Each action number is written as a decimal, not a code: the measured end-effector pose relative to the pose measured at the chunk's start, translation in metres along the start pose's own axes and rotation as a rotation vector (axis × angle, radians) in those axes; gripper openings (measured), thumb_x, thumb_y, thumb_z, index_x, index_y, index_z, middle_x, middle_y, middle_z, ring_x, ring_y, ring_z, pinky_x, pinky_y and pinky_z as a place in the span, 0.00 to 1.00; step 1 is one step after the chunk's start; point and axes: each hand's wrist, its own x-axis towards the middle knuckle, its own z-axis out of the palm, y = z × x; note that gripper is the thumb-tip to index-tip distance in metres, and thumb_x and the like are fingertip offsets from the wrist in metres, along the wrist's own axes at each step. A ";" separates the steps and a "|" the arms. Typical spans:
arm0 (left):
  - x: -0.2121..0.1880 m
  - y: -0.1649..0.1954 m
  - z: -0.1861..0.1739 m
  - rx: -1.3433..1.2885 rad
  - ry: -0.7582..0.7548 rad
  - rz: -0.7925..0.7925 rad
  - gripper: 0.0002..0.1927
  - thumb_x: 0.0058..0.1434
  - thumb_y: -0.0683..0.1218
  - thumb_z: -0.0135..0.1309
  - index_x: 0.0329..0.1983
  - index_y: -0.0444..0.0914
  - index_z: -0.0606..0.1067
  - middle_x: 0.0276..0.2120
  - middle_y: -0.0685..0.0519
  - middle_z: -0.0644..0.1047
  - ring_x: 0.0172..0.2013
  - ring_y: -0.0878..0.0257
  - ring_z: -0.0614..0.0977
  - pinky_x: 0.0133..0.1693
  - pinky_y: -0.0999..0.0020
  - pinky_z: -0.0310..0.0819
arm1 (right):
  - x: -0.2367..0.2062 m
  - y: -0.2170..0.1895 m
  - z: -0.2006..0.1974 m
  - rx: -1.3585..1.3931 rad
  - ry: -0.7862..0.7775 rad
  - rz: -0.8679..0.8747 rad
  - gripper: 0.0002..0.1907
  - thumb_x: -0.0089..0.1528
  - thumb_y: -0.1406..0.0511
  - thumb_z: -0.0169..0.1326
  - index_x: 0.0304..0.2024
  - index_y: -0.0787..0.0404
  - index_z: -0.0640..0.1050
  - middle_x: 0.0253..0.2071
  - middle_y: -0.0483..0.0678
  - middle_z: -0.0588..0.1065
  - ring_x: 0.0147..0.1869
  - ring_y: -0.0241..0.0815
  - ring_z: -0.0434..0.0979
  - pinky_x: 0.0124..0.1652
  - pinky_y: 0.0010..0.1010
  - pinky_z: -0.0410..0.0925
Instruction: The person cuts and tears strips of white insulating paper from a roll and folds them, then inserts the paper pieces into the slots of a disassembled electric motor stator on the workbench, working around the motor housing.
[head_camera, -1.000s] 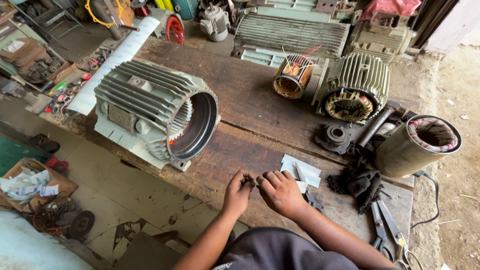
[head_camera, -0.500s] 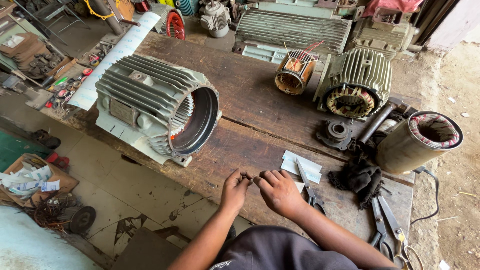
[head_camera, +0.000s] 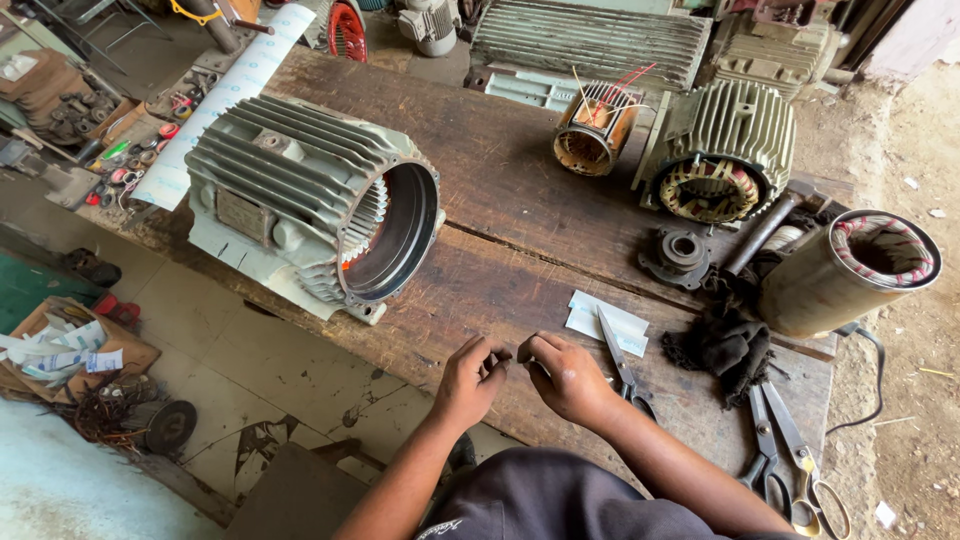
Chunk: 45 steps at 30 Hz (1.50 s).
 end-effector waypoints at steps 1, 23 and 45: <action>0.000 -0.001 0.000 -0.017 -0.004 -0.013 0.09 0.59 0.34 0.55 0.42 0.37 0.75 0.35 0.53 0.77 0.30 0.66 0.79 0.28 0.70 0.71 | 0.001 0.000 0.000 0.005 -0.002 -0.010 0.11 0.55 0.75 0.57 0.40 0.62 0.75 0.38 0.53 0.77 0.43 0.59 0.79 0.39 0.44 0.71; 0.000 -0.099 -0.027 -0.404 -0.003 -0.191 0.03 0.65 0.35 0.53 0.38 0.36 0.73 0.30 0.57 0.75 0.32 0.71 0.74 0.36 0.73 0.70 | 0.043 -0.011 0.050 -0.078 -0.076 0.004 0.10 0.58 0.73 0.55 0.42 0.61 0.75 0.40 0.52 0.78 0.41 0.59 0.80 0.36 0.45 0.72; 0.014 -0.164 -0.119 -0.553 -0.026 -0.144 0.05 0.61 0.34 0.50 0.37 0.36 0.73 0.28 0.57 0.75 0.31 0.71 0.75 0.35 0.73 0.71 | 0.119 -0.045 0.156 -0.139 -0.025 0.291 0.17 0.57 0.66 0.62 0.47 0.60 0.73 0.38 0.55 0.80 0.41 0.61 0.81 0.38 0.45 0.72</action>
